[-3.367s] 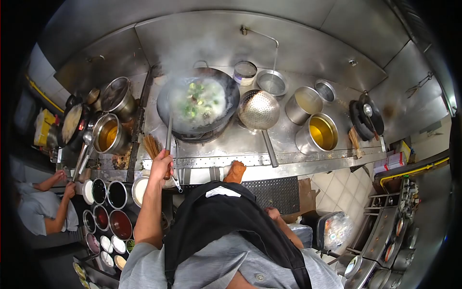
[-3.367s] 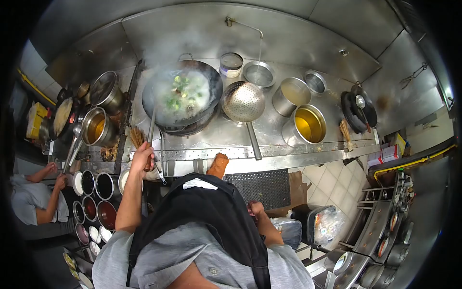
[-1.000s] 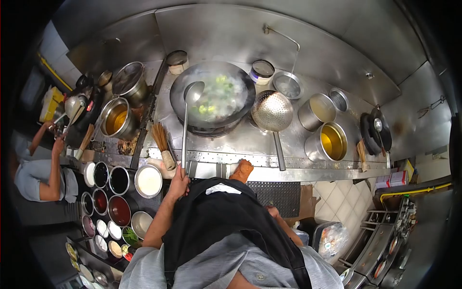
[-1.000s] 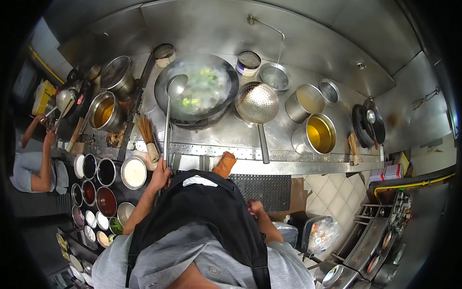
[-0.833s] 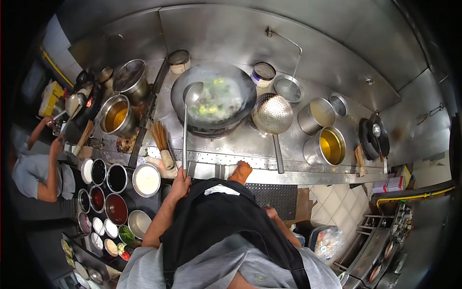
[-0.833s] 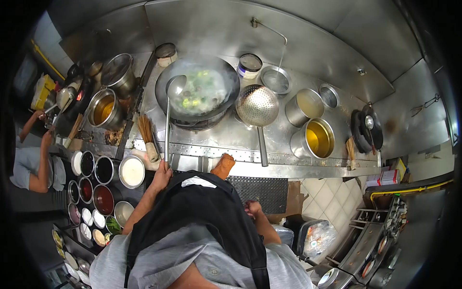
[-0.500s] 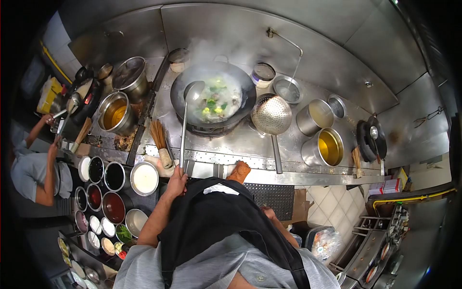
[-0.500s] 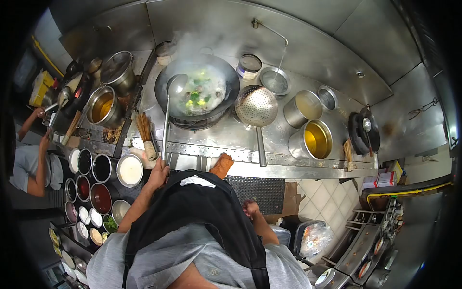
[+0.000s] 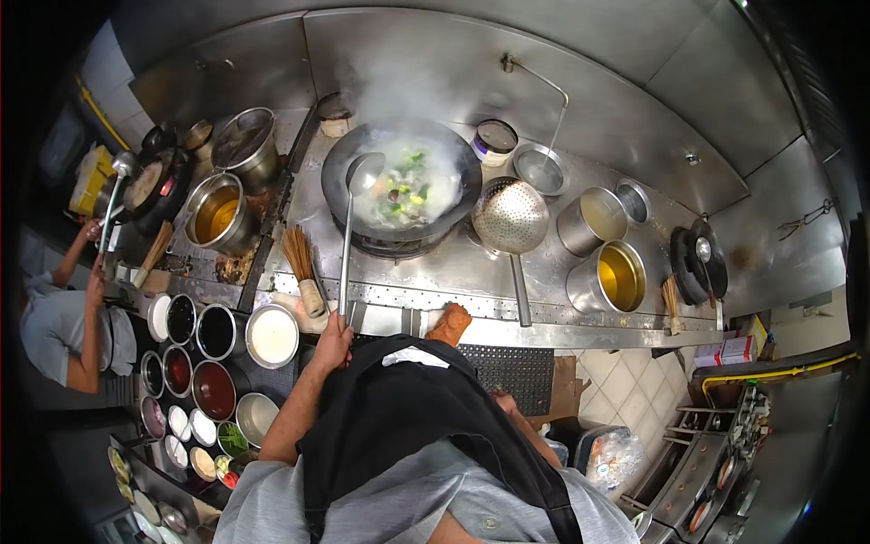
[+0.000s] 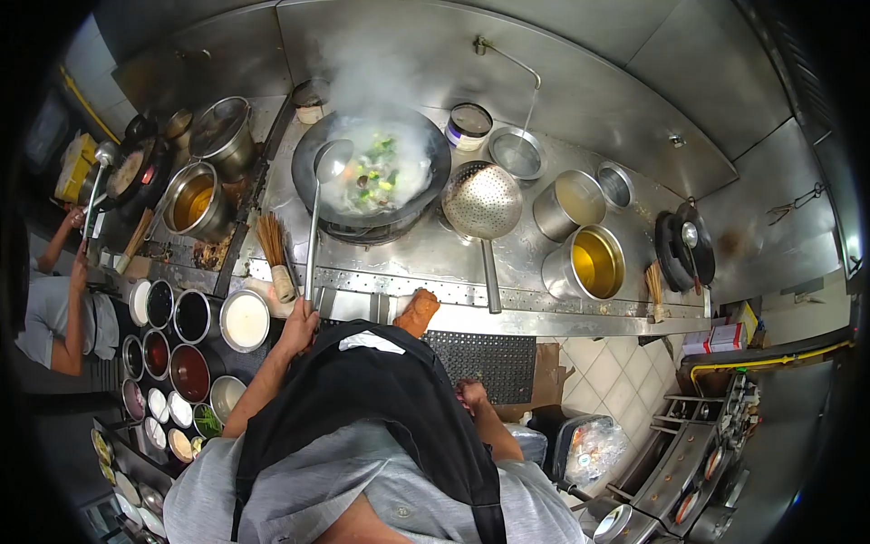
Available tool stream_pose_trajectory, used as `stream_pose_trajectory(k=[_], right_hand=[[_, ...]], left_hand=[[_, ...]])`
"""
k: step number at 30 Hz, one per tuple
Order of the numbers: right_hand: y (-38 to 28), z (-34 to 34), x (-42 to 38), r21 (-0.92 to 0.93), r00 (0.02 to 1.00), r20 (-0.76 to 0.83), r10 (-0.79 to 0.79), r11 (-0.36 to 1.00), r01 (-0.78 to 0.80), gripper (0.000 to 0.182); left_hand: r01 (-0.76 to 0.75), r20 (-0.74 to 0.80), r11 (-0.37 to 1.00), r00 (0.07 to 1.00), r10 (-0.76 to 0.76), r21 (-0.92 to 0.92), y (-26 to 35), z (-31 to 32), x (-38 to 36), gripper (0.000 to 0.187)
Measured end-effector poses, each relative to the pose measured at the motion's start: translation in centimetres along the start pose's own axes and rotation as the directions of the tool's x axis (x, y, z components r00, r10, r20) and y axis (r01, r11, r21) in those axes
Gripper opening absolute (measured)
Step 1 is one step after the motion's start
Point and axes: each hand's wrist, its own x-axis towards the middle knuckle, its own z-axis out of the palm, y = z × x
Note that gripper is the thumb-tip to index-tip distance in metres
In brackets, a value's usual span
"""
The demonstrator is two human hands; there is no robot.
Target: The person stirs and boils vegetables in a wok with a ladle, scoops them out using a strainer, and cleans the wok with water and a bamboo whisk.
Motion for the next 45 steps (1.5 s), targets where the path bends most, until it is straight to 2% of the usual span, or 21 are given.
stream_pose_trajectory(k=[3,6,13,18,29,31,33,37,39,40,42,45], right_hand=[[-0.2,0.3,-0.3,0.008,1.0,-0.007,-0.016,1.0,0.016,0.025],[0.5,0.5,0.4,0.006,0.999,0.008,-0.04,0.999,0.04,0.024],[3.2,0.7,3.1,-0.049,0.988,0.049,-0.145,0.988,0.148,0.025],[4.6,1.2,4.3,-0.033,0.982,0.012,-0.187,0.982,0.187,0.028],[5.7,1.4,5.7,-0.07,0.964,0.072,-0.256,0.963,0.261,0.026],[4.4,1.5,4.5,-0.036,0.986,0.026,-0.165,0.986,0.166,0.027],[1.7,1.6,1.8,0.074,0.997,-0.075,0.031,0.997,-0.026,0.027],[4.6,1.2,3.8,-0.06,0.972,0.001,-0.236,0.97,0.236,0.026],[5.8,1.2,4.7,-0.074,0.957,0.012,-0.29,0.954,0.29,0.026],[6.1,1.1,5.0,-0.077,0.956,0.021,-0.291,0.953,0.292,0.026],[5.9,0.9,4.8,-0.047,0.98,0.03,-0.196,0.979,0.197,0.027],[3.4,1.0,2.1,0.04,0.997,0.001,-0.079,0.996,0.079,0.028]], left_hand=[[-0.033,-0.021,0.999,0.999,0.033,0.024,0.4,0.0,-0.2,0.042],[0.053,-0.008,0.999,0.999,-0.053,-0.01,2.0,-0.2,-1.1,0.043],[0.051,-0.003,0.999,0.999,-0.051,0.0,1.4,-0.4,-0.7,0.039],[0.033,0.013,0.999,0.999,-0.033,0.006,0.7,-0.5,-0.3,0.038],[0.105,0.027,0.994,0.994,-0.104,-0.027,1.4,-1.1,-0.8,0.047],[0.096,0.022,0.995,0.995,-0.095,-0.024,1.0,-1.1,-0.6,0.046],[0.084,0.018,0.996,0.996,-0.084,-0.02,0.7,-1.1,-0.4,0.042],[0.101,0.029,0.995,0.995,-0.1,-0.023,0.9,-1.0,-0.4,0.048],[0.116,0.019,0.992,0.993,-0.115,-0.046,1.4,-1.0,-0.7,0.053],[0.106,-0.034,0.994,0.994,-0.107,-0.031,1.3,-1.0,-0.7,0.055],[0.084,-0.138,0.996,0.987,-0.083,0.0,0.8,-1.3,-0.4,0.06],[-0.023,-0.231,0.99,0.971,0.054,0.138,0.2,-2.4,0.0,0.062]])
